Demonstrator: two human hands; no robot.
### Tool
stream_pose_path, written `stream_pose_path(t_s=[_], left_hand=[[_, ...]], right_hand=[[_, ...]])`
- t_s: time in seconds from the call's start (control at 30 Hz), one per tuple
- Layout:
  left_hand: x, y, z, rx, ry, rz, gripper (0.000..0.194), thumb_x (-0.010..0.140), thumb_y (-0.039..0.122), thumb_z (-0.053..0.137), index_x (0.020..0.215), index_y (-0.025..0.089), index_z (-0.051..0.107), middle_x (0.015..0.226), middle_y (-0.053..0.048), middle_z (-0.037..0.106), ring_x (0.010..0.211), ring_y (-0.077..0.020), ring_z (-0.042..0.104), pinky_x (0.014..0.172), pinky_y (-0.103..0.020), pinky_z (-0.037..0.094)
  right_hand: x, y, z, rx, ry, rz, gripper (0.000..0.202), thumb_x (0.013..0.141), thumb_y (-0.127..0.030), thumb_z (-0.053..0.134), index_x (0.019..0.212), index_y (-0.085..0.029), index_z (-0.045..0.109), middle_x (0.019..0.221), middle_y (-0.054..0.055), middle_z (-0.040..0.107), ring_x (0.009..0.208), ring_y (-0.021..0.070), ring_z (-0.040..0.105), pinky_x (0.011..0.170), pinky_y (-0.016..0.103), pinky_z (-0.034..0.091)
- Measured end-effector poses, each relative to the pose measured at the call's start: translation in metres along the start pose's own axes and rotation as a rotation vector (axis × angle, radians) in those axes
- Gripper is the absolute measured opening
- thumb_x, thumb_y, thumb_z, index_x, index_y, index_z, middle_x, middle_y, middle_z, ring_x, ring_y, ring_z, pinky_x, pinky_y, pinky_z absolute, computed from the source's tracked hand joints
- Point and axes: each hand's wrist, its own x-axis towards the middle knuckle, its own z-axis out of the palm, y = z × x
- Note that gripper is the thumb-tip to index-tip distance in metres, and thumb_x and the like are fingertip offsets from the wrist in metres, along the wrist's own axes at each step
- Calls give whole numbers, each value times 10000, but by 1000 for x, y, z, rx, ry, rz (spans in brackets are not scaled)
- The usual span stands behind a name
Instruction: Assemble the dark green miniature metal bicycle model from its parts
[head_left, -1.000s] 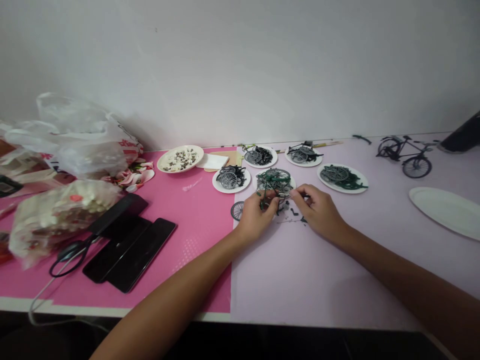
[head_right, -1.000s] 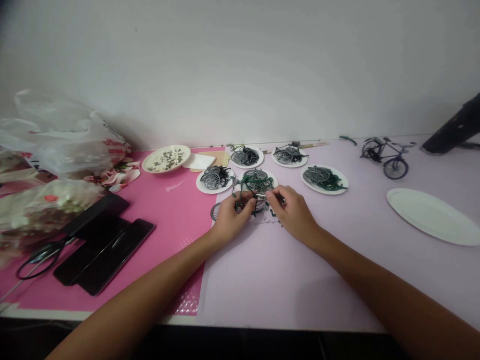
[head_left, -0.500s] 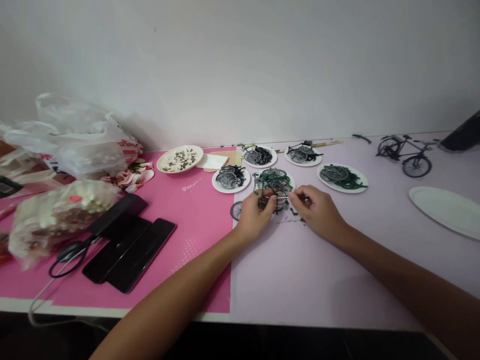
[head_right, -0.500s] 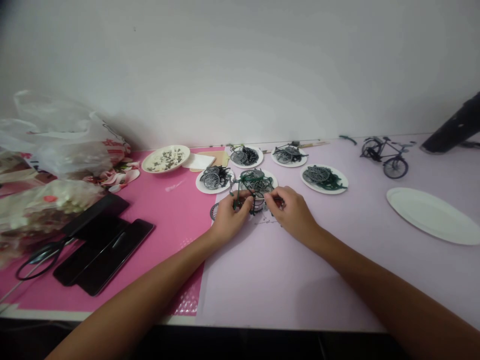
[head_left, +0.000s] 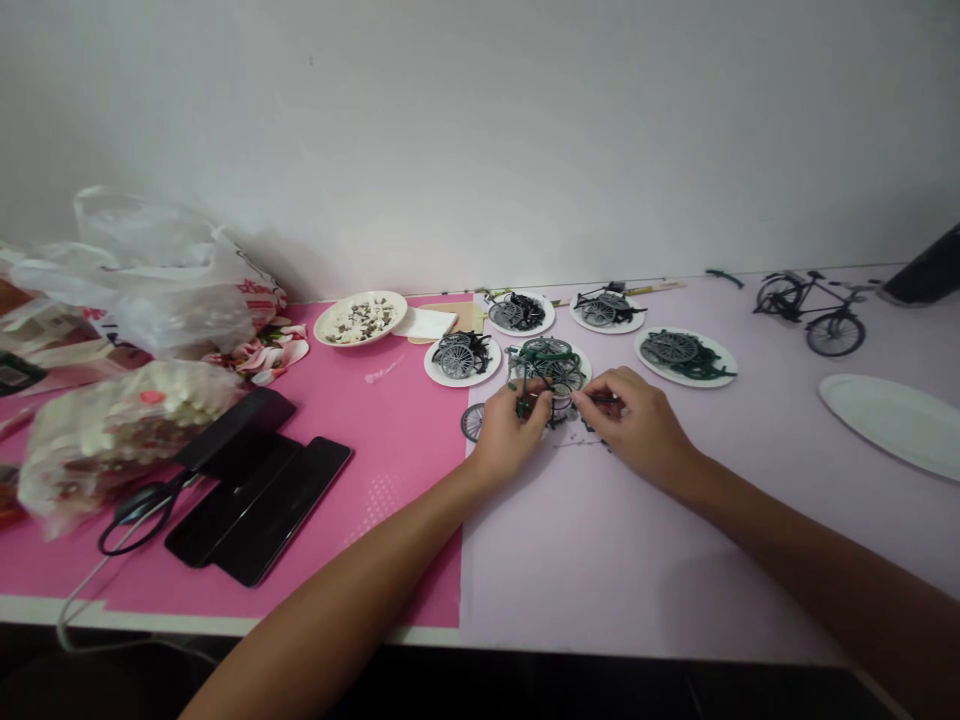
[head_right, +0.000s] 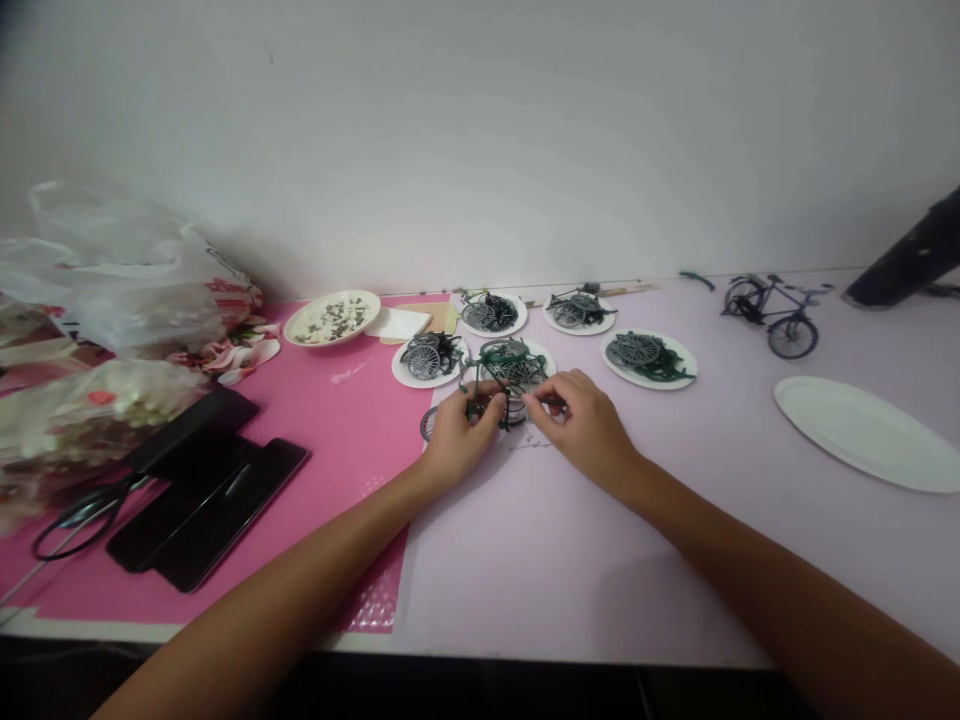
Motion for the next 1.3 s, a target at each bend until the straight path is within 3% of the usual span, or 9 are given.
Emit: stream_pose_path(t_s=[0.37, 0.73, 1.0, 1.13, 1.3], left_hand=[[1, 0, -1, 36, -3, 24, 240, 968, 271, 600, 1123, 149, 736, 1058, -97, 786, 854, -193, 705, 764, -295, 553], [-2, 4, -2, 144, -38, 86, 171, 976, 250, 583, 1052, 167, 712, 1059, -98, 770, 901, -205, 699, 835, -308, 547], [0, 1, -2, 130, 8, 79, 178, 974, 247, 588, 1071, 167, 714, 1055, -97, 772, 911, -216, 704, 848, -324, 540], [0, 4, -2, 125, -3, 74, 198, 976, 251, 582, 1101, 167, 712, 1033, -96, 768, 902, -214, 702, 832, -318, 545], [-1, 5, -2, 158, -33, 81, 178, 978, 260, 575, 1064, 175, 706, 1009, -93, 760, 900, -217, 695, 831, -319, 540]], right_hand=[[1, -7, -4, -21, -36, -9, 148, 945, -343, 634, 835, -243, 626, 774, 52, 627, 729, 227, 560, 647, 357, 470], [2, -6, -6, -143, -152, 3, 472, 1063, -495, 461, 666, -244, 414, 649, 36, 541, 696, 229, 525, 640, 358, 375], [-3, -9, -7, -48, -178, 123, 123, 1003, -364, 520, 990, -243, 535, 935, 53, 666, 738, 209, 603, 660, 330, 448], [-2, -6, -5, -49, -167, 137, 157, 1009, -378, 508, 920, -249, 513, 824, 30, 634, 660, 197, 568, 610, 319, 421], [1, -6, -5, -144, -181, 103, 394, 1043, -454, 440, 711, -257, 363, 647, 4, 505, 568, 187, 464, 553, 322, 329]])
